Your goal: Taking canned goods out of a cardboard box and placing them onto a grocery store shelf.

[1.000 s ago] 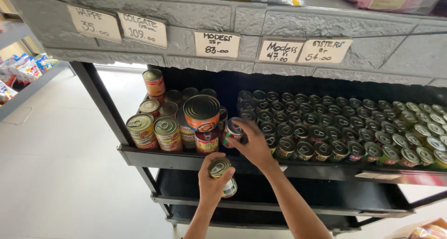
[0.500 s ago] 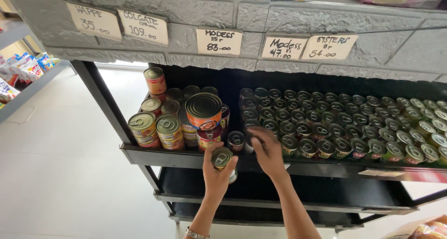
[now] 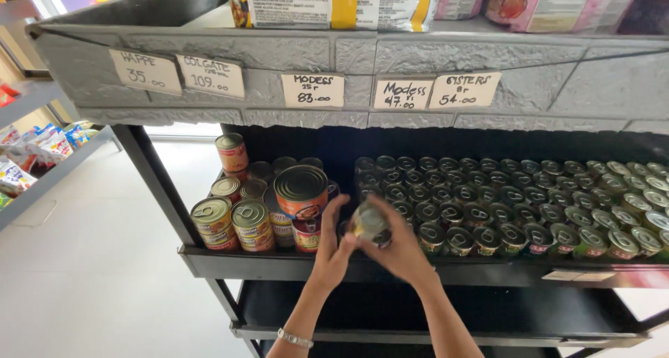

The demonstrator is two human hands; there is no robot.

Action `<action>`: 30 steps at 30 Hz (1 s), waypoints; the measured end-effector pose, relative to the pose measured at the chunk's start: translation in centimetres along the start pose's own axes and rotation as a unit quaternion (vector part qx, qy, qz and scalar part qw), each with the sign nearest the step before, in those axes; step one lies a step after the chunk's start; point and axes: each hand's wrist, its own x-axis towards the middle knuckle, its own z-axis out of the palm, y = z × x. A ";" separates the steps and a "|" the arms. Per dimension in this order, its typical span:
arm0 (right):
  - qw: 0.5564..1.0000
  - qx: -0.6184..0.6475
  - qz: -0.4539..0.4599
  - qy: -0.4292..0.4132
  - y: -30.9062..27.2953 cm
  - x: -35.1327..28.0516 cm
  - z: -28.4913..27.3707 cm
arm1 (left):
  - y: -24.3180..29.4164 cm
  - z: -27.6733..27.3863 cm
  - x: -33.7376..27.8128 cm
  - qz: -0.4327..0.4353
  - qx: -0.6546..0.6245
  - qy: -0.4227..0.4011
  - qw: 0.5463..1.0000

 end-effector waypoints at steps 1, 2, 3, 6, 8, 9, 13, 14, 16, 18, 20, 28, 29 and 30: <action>1.000 0.001 0.001 0.001 1.5 0.5 0.7 | -0.5 -0.2 -0.1 -0.001 0.001 -0.001 1.000; 0.993 0.095 0.028 0.060 3.0 0.9 1.4 | -1.0 -0.3 -0.2 -0.062 0.003 -0.003 0.998; 0.974 0.185 0.053 0.120 4.7 1.5 1.8 | -1.6 -0.3 0.0 -0.119 0.003 -0.007 0.993; 0.950 0.260 0.055 0.163 7.4 3.1 3.6 | -2.5 -0.2 1.3 -0.155 0.085 -0.025 0.984; 0.959 0.229 0.068 0.154 8.0 3.6 4.1 | -4.0 0.4 1.3 -0.171 0.085 -0.017 0.981; 0.966 0.198 0.085 0.146 8.3 3.9 4.5 | -4.7 0.6 1.3 -0.189 0.084 -0.011 0.978; 0.983 -0.050 -0.041 0.171 6.4 4.2 3.4 | -4.3 1.5 0.4 -0.148 0.188 0.002 0.971; 0.988 -0.054 0.002 0.148 6.3 4.3 3.2 | -3.8 1.8 0.3 -0.121 0.227 0.026 0.966; 0.990 -0.056 0.048 0.123 6.6 4.6 3.2 | -3.4 2.1 0.0 -0.098 0.267 0.048 0.958; 0.990 0.073 0.080 0.090 7.5 4.9 3.5 | -3.4 2.3 -0.3 -0.052 0.297 0.056 0.952; 0.987 0.048 0.127 0.083 6.7 4.8 3.2 | -3.1 2.5 -0.3 -0.052 0.297 0.056 0.952; 0.992 -0.084 -0.041 0.079 6.6 5.1 3.7 | -1.6 2.2 0.1 -0.163 0.305 0.003 0.938; 0.995 -0.062 0.039 0.070 6.0 5.3 3.5 | -1.5 2.2 0.1 -0.152 0.306 0.008 0.940; 0.990 -0.040 0.118 0.059 5.5 5.4 3.3 | -1.5 2.3 0.2 -0.140 0.308 0.012 0.941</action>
